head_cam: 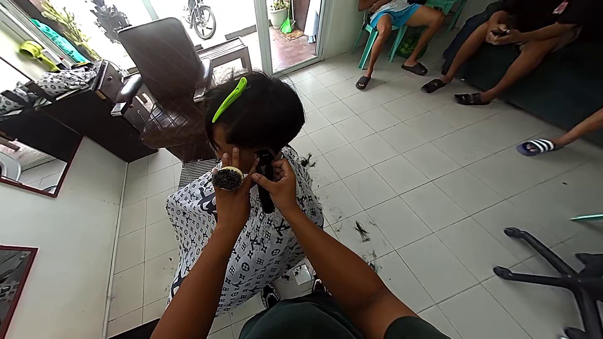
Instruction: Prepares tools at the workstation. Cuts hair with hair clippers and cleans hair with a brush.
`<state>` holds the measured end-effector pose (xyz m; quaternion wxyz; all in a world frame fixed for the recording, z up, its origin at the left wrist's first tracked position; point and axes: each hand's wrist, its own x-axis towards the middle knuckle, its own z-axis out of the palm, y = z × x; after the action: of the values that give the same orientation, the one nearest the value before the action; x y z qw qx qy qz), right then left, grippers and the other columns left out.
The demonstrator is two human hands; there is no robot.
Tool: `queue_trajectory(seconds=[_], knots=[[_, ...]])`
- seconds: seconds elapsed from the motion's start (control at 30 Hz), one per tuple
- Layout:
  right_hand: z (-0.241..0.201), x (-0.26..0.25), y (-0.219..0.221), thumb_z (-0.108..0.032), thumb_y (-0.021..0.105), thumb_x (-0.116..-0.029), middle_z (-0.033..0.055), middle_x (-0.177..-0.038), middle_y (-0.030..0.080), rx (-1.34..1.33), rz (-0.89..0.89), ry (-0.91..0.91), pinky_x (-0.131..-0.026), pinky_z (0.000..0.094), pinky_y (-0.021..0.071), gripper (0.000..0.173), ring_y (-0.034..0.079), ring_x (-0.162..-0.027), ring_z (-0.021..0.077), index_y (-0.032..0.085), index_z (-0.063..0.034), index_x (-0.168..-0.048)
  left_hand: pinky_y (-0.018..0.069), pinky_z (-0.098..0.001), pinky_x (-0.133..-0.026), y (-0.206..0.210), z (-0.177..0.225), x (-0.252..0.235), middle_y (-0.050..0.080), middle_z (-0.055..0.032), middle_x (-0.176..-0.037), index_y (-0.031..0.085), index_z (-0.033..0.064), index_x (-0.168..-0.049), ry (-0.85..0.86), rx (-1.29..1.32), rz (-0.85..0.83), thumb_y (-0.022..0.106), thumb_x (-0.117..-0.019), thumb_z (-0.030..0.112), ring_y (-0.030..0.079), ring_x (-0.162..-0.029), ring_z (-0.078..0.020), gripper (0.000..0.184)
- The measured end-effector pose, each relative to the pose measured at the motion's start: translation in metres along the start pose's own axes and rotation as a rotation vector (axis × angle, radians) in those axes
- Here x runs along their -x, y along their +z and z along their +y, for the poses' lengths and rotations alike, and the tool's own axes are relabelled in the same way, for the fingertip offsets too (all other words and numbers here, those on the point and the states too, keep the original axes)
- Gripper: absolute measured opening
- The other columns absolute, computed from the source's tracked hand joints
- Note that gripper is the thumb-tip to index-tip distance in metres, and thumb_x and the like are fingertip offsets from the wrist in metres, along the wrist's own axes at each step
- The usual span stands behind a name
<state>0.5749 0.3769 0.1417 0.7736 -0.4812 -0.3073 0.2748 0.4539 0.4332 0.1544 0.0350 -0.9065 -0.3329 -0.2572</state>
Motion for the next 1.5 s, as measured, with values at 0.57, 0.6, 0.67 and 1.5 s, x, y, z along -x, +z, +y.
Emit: queue_trajectory(seconds=[0.57, 0.6, 0.67, 1.5], knots=[[-0.008, -0.004, -0.004, -0.010, 0.085, -0.0772, 0.0019, -0.087, 0.064, 0.088, -0.076, 0.025, -0.069, 0.0219, 0.0553, 0.041, 0.063, -0.075, 0.0047, 0.056, -0.0052, -0.104, 0.0143, -0.0660, -0.120, 0.006, -0.004, -0.002, 0.018, -0.0113, -0.171, 0.066, 0.0164, -0.136, 0.000, 0.023, -0.003, 0.076, -0.0839, 0.001, 0.014, -0.158, -0.0352, 0.056], [-0.008, -0.004, -0.004, -0.010, 0.085, -0.0773, 0.0013, -0.087, 0.064, 0.082, -0.069, 0.016, -0.069, 0.0214, 0.0554, 0.040, 0.063, -0.075, 0.0041, 0.055, -0.0057, -0.104, 0.0136, -0.0672, -0.119, 0.007, -0.004, -0.001, 0.018, -0.0115, -0.171, 0.068, 0.0171, -0.135, 0.010, 0.043, 0.015, 0.076, -0.0833, 0.000, 0.013, -0.158, -0.0349, 0.055], [-0.008, -0.005, -0.005, -0.009, 0.085, -0.0778, 0.0016, -0.087, 0.064, 0.076, -0.068, 0.014, -0.069, 0.0213, 0.0555, 0.040, 0.063, -0.075, 0.0042, 0.055, -0.0055, -0.104, 0.0134, -0.0697, -0.119, 0.008, -0.005, 0.000, 0.018, -0.0116, -0.171, 0.069, 0.0169, -0.133, 0.015, 0.052, 0.018, 0.075, -0.0850, 0.001, 0.012, -0.158, -0.0335, 0.051], [-0.023, -0.013, -0.009, -0.015, 0.088, -0.0790, 0.0061, -0.083, 0.062, 0.257, -0.196, 0.101, -0.064, 0.0254, 0.0536, 0.043, 0.061, -0.070, 0.0087, 0.056, -0.0025, -0.104, 0.0047, -0.0614, -0.123, 0.019, -0.010, -0.001, 0.011, -0.0092, -0.173, 0.061, 0.0054, -0.139, -0.011, 0.045, 0.011, 0.068, -0.0933, 0.005, 0.006, -0.160, -0.0260, 0.046]])
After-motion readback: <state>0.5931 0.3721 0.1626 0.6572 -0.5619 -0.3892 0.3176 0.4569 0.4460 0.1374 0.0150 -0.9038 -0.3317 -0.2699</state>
